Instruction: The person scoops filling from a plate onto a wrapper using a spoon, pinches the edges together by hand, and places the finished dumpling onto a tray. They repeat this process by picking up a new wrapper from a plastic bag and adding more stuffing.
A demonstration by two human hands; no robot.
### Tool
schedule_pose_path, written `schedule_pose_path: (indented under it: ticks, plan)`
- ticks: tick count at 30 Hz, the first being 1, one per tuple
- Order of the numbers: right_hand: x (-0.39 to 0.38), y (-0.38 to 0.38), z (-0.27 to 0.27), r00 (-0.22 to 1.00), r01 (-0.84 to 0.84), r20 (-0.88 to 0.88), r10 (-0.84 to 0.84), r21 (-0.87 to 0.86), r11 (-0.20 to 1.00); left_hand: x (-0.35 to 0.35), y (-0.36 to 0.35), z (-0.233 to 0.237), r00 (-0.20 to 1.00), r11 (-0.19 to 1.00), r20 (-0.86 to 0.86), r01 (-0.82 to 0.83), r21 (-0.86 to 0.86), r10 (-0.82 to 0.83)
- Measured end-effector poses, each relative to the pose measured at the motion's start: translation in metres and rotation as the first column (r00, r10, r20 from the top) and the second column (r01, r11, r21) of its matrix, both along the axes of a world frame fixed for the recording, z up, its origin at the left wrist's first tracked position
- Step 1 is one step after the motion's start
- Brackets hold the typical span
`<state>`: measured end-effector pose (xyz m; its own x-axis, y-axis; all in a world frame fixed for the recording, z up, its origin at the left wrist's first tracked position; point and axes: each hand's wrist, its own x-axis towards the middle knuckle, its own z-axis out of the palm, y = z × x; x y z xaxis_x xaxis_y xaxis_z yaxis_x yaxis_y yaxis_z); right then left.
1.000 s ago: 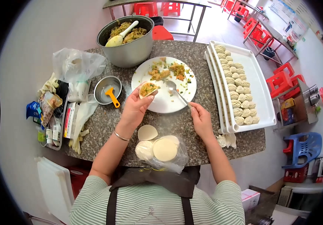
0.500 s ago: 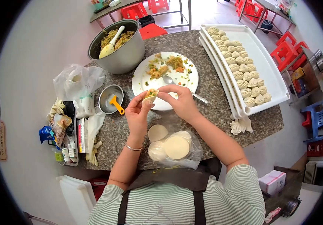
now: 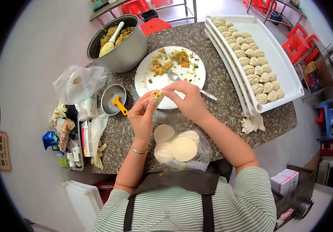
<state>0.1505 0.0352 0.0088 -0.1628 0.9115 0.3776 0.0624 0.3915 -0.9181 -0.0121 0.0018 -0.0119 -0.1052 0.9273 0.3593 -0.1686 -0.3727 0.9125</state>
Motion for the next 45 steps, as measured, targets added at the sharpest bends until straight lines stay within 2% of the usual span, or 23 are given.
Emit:
schedule_pose_path:
  ticks: [1, 5, 8, 10, 13, 14, 16, 18, 20, 22, 24, 25, 27, 28, 32, 34, 36, 39, 40, 42, 45]
  plan:
    - [-0.001, -0.001, 0.001, 0.996, 0.046, 0.063, -0.055, 0.136, 0.99, 0.0, 0.001, -0.001, 0.999, 0.999, 0.026, -0.017, -0.044, 0.019]
    - [0.002, -0.002, 0.001, 0.99, 0.053, 0.12, -0.071, 0.144, 0.988, -0.002, 0.002, -0.004, 0.999, 1.0, -0.031, -0.007, -0.028, 0.006]
    - [0.013, 0.004, 0.006, 0.987, -0.11, 0.098, 0.127, -0.17, 0.979, -0.004, 0.003, -0.005, 0.998, 1.0, -0.064, 0.029, 0.008, -0.028]
    - [0.016, 0.007, 0.005, 0.985, -0.139, 0.073, 0.154, -0.183, 0.973, -0.004, 0.002, -0.001, 0.993, 0.995, -0.058, 0.103, 0.011, -0.102]
    - [0.015, 0.002, 0.006, 0.983, -0.149, 0.078, 0.166, -0.185, 0.971, -0.002, -0.001, 0.001, 0.991, 0.994, -0.08, 0.106, -0.023, -0.108]
    - [0.012, 0.001, 0.003, 0.99, -0.093, 0.098, 0.106, -0.127, 0.988, -0.001, -0.001, 0.002, 0.991, 0.994, -0.082, 0.107, -0.025, -0.109]
    - [0.009, 0.001, -0.003, 0.993, -0.036, 0.113, 0.043, -0.068, 0.997, 0.002, -0.001, 0.003, 0.99, 0.986, 0.081, 0.123, -0.112, -0.114]
    - [0.008, 0.003, -0.009, 0.98, -0.025, 0.197, -0.007, 0.163, 0.986, 0.0, -0.001, 0.002, 0.997, 0.984, 0.045, 0.074, -0.16, -0.067]
    - [0.007, 0.003, -0.006, 0.978, -0.022, 0.21, -0.013, 0.163, 0.986, 0.0, 0.0, 0.002, 1.0, 0.978, 0.009, 0.022, -0.207, -0.02]
    - [0.008, 0.002, -0.002, 0.974, -0.018, 0.225, -0.019, 0.163, 0.986, 0.004, 0.001, 0.003, 0.996, 0.99, 0.075, 0.06, -0.124, -0.051]
    - [0.009, 0.002, 0.001, 0.988, 0.021, 0.154, -0.021, 0.004, 1.0, 0.001, 0.001, 0.004, 0.993, 0.981, 0.081, 0.1, -0.164, -0.088]
    - [0.012, 0.004, 0.0, 0.988, 0.02, 0.154, -0.02, 0.003, 1.0, -0.001, 0.001, 0.004, 0.988, 0.969, 0.087, 0.14, -0.202, -0.124]
    - [0.019, 0.008, -0.001, 0.986, -0.099, 0.124, 0.113, -0.111, 0.989, -0.004, 0.002, 0.0, 0.986, 0.971, 0.07, 0.164, -0.172, -0.154]
    - [0.019, 0.007, -0.001, 0.985, -0.1, 0.126, 0.114, -0.114, 0.988, -0.005, 0.002, -0.002, 0.982, 0.972, 0.053, 0.189, -0.138, -0.183]
    - [0.013, 0.001, 0.0, 0.983, -0.081, 0.162, 0.084, -0.024, 0.996, -0.003, 0.0, -0.004, 0.982, 0.976, 0.033, 0.186, -0.109, -0.184]
    - [0.012, 0.0, -0.002, 0.985, -0.053, 0.165, 0.049, 0.017, 0.998, 0.0, 0.0, -0.004, 0.991, 0.976, 0.097, 0.107, -0.19, -0.09]
    - [0.012, 0.002, -0.004, 0.975, -0.069, 0.218, 0.04, 0.126, 0.99, 0.0, 0.001, -0.004, 0.992, 0.979, 0.102, 0.095, -0.181, -0.078]
    - [0.012, 0.002, -0.002, 0.964, -0.053, 0.265, 0.005, 0.175, 0.983, 0.003, 0.001, 0.001, 0.989, 0.98, 0.124, 0.097, -0.173, -0.076]
    - [0.013, 0.002, -0.001, 0.964, -0.054, 0.266, 0.006, 0.173, 0.983, 0.005, 0.001, 0.003, 0.986, 0.979, 0.138, 0.113, -0.172, -0.089]
    - [0.015, 0.002, 0.003, 0.983, -0.038, 0.18, 0.046, -0.051, 0.998, 0.0, 0.003, -0.001, 0.986, 0.977, 0.11, 0.142, -0.158, -0.125]
    - [0.02, 0.005, 0.005, 0.982, -0.103, 0.151, 0.111, -0.058, 0.993, -0.003, 0.002, -0.005, 0.981, 0.974, 0.082, 0.185, -0.129, -0.176]
